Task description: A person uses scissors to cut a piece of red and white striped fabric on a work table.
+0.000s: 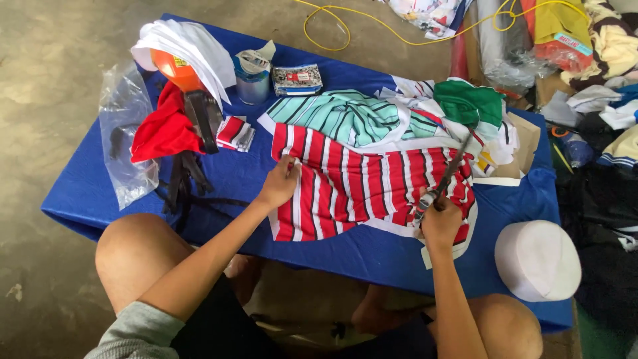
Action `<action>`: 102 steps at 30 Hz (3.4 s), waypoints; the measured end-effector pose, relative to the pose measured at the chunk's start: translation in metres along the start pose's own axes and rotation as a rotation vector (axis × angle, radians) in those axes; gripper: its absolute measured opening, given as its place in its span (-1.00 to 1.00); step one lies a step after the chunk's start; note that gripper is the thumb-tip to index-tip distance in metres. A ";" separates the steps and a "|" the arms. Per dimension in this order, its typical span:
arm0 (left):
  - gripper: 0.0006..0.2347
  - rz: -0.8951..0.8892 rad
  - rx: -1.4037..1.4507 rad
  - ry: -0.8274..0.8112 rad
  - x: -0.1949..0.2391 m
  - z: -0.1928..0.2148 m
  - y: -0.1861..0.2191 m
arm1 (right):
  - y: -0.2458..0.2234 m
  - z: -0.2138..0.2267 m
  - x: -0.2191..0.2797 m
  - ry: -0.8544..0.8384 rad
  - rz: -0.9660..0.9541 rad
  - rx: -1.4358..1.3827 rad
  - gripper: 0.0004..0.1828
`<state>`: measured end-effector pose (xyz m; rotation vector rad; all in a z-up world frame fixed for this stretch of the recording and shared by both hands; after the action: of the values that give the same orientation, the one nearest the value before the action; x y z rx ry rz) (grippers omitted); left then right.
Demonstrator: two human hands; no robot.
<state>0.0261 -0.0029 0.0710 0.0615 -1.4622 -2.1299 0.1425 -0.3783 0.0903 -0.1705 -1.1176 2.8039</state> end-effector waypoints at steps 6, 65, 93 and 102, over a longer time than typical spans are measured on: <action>-0.61 0.106 0.115 -0.046 0.035 0.007 0.028 | 0.000 0.016 0.002 0.094 0.003 -0.080 -0.65; -0.34 -0.135 0.755 0.052 0.016 0.015 0.048 | -0.089 -0.065 0.133 -0.535 0.954 0.184 -0.63; -0.59 -0.006 -0.488 0.299 -0.112 0.009 -0.057 | -0.089 -0.038 0.140 -0.984 0.788 0.477 -0.25; -0.72 -0.115 -0.289 0.202 -0.118 0.012 0.052 | -0.050 -0.088 0.115 -0.562 0.752 0.281 -0.82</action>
<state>0.1433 0.0479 0.0906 0.2501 -1.0498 -2.3299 0.0453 -0.2649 0.0545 0.3149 -0.8282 3.8072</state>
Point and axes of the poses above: each hand's wrist, its own x-axis away from the middle knuckle, its own z-axis out of the back of the hand, y = z × x, the point moved 4 cm from there along -x, towards the middle knuckle, and after that the axes turned 1 degree about x, right-handed, at the moved point
